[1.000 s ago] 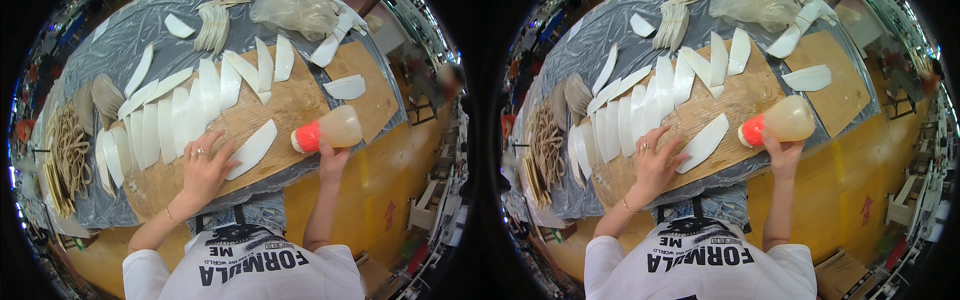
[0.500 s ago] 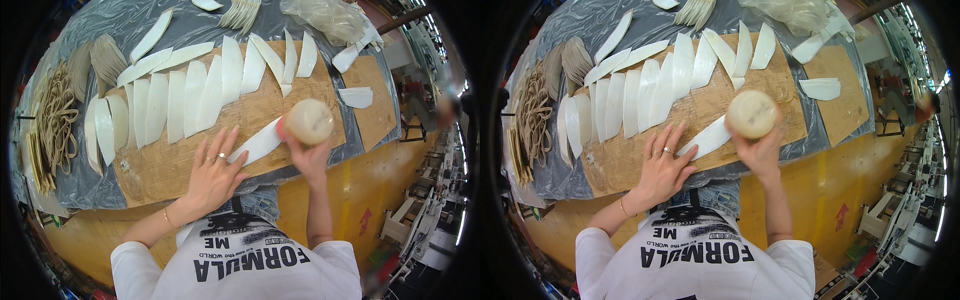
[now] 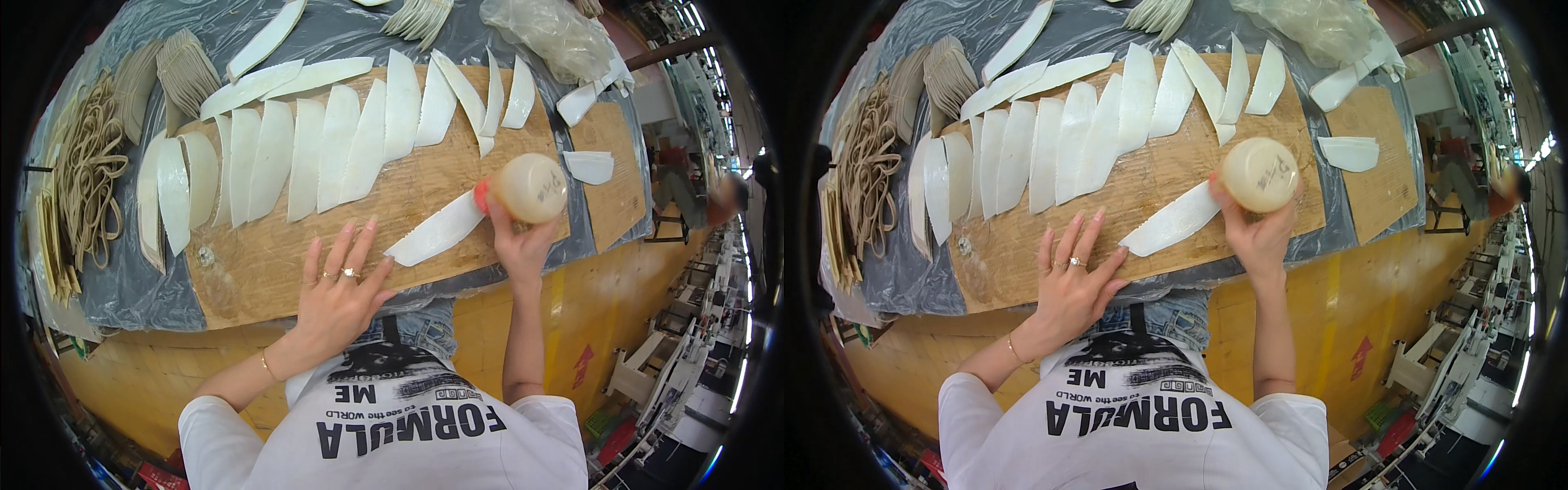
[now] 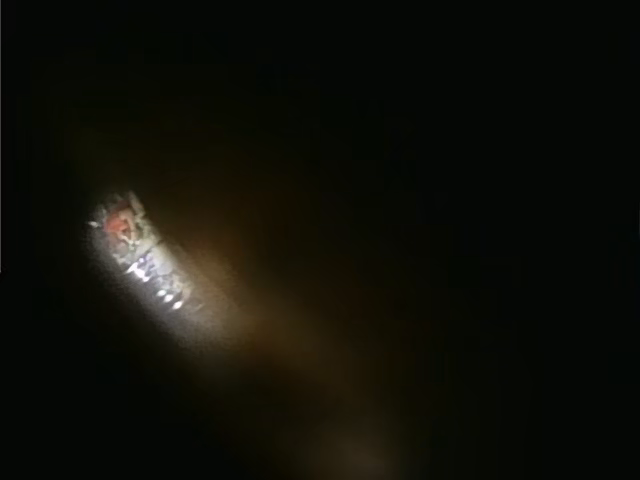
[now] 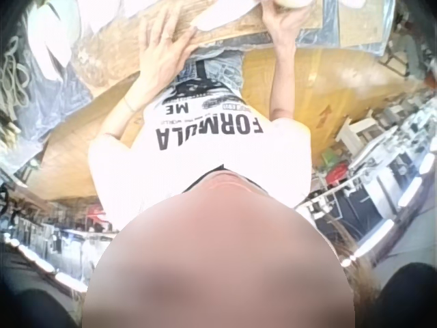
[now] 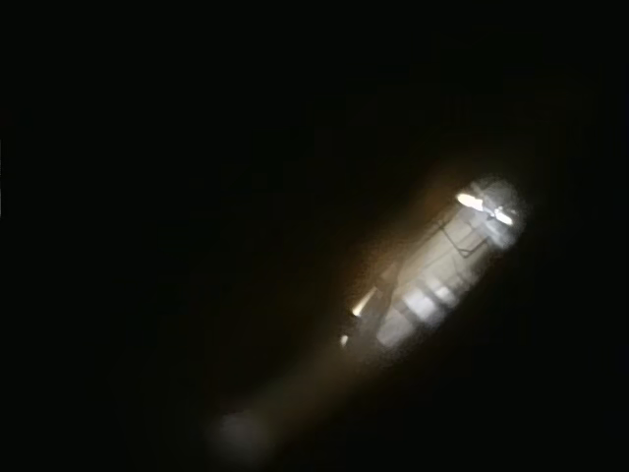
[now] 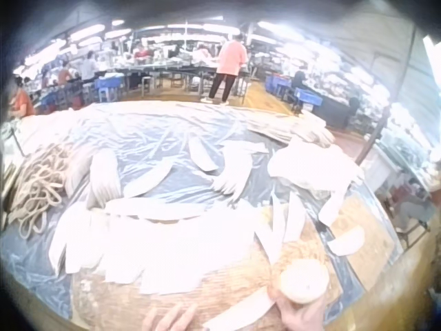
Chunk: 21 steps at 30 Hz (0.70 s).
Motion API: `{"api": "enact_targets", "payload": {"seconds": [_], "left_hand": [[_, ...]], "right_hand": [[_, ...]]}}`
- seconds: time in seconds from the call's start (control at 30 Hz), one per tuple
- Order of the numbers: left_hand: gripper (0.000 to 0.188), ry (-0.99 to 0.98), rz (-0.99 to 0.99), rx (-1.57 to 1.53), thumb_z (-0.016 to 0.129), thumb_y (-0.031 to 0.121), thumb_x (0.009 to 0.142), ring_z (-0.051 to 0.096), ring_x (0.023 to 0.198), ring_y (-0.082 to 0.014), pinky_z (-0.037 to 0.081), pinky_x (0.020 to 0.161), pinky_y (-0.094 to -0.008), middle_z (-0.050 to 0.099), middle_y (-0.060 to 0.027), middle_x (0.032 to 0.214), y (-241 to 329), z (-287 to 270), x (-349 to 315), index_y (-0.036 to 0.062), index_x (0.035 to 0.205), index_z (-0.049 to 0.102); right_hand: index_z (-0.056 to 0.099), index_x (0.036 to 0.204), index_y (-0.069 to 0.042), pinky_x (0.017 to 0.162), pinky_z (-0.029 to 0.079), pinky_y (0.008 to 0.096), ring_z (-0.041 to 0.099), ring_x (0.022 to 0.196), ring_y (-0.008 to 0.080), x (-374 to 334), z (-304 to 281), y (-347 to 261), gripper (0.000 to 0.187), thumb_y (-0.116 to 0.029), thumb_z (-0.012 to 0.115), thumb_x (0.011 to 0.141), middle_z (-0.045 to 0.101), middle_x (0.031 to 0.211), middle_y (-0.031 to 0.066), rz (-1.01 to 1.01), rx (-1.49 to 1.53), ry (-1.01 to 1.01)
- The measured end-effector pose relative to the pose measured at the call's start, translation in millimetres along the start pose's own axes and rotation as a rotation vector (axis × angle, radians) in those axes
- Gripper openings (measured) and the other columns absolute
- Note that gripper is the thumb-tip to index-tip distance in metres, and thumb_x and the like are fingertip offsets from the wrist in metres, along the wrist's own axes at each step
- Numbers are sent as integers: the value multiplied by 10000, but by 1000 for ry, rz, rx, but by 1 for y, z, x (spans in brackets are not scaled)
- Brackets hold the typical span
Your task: The person repeatedly picks up white curved material pieces from a table and applies glue from a bottle to one side of each piece. The person then places the glued pieces in a row on a wooden board. The person continues this process for multiple pieces throughout the clip.
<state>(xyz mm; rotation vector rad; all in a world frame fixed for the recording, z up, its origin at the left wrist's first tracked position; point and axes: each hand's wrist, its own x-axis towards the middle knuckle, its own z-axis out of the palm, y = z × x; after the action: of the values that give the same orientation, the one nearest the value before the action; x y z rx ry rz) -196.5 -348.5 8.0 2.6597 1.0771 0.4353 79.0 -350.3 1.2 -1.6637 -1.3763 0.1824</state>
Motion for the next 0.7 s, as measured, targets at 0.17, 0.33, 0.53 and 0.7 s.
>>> {"api": "enact_targets", "payload": {"seconds": [0.17,0.33,0.53,0.7], "left_hand": [[313,14,-7,-2,643,360,866,288,1401,-347,100,1147,-514,373,-184,1494,2,-1,2,162,1104,696],[285,-32,-51,-113,669,320,852,285,1401,-355,106,1144,-518,373,-188,1490,3,-8,5,143,1072,698],[191,237,-181,-182,659,86,806,364,1344,-368,154,1126,-510,465,-171,1394,-16,-42,-6,108,992,697],[229,388,-222,-138,671,68,777,427,1282,-347,195,1095,-483,513,-150,1340,-25,-52,0,110,1001,696]], "right_hand": [[407,1274,57,768,541,360,680,917,282,10,7,-6,740,-189,844,730,657,1047,181,120,37,76],[393,1311,57,801,551,387,665,996,333,-34,34,-41,789,-118,832,679,613,1152,216,-117,100,-153],[409,1311,41,827,553,407,647,1013,375,-56,47,-69,788,-90,825,655,561,1226,227,-244,172,-187],[334,1349,47,875,517,394,633,1021,317,-60,33,-61,863,-54,825,647,563,1179,202,-155,171,-275]]}}
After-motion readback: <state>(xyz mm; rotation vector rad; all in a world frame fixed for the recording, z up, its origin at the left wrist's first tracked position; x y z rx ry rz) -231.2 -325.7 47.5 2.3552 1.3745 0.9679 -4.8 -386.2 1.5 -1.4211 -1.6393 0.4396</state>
